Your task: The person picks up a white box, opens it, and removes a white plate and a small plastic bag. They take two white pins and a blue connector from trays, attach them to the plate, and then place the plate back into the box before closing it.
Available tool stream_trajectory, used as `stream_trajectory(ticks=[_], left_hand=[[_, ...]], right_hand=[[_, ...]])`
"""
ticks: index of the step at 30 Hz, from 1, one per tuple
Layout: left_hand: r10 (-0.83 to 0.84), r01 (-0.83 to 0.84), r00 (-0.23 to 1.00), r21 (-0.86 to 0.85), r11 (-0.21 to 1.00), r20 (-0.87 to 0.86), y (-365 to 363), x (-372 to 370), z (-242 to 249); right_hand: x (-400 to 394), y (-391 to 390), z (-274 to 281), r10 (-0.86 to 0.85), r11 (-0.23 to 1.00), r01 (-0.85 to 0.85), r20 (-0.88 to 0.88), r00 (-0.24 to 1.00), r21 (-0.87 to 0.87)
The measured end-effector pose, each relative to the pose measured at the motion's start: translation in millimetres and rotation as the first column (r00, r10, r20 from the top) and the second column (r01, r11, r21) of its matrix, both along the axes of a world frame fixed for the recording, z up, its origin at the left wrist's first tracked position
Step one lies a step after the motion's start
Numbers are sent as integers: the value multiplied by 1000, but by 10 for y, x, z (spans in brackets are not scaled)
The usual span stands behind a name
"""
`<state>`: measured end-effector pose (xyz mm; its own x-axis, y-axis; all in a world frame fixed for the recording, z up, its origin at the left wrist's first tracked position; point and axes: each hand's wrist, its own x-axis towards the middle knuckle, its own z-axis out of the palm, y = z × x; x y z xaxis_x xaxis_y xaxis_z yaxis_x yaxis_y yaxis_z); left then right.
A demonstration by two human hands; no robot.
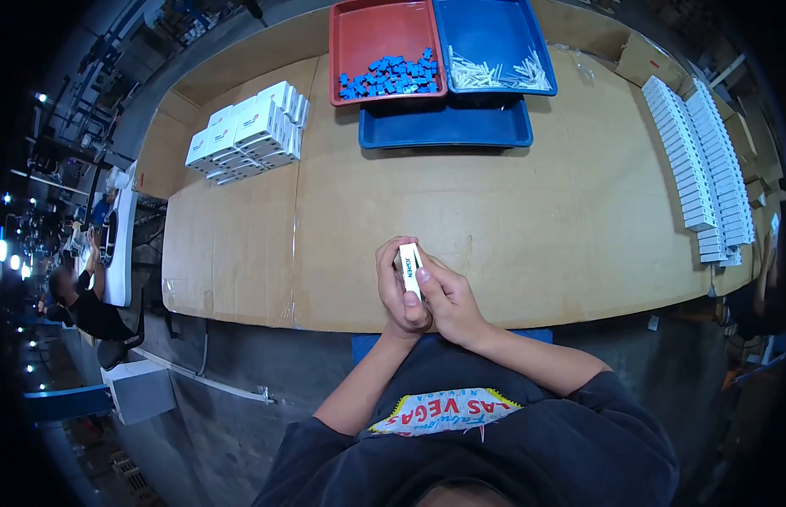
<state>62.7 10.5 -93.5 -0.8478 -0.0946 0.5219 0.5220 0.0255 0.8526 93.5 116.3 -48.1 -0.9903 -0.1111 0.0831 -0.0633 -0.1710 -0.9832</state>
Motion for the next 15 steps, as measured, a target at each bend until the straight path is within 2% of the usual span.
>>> stream_trajectory(ticks=[3,9,12,14,15], left_hand=[[-30,25,997,73,997,65,4,22,12],[-58,56,991,19,998,119,10,14,78],[2,6,999,-239,971,35,-40,-34,6],[-88,108,973,-85,990,211,-47,-4,-29],[-137,145,945,-5,989,295,-66,9,-47]], right_hand=[[0,9,1,7,1000,-7,-14,1000,13],[-78,37,-11,24,999,-21,98,995,-29],[-155,131,-28,82,992,-60,203,976,-111],[-163,274,20,136,986,-102,270,953,-135],[-160,320,-4,93,994,-99,162,983,36]])
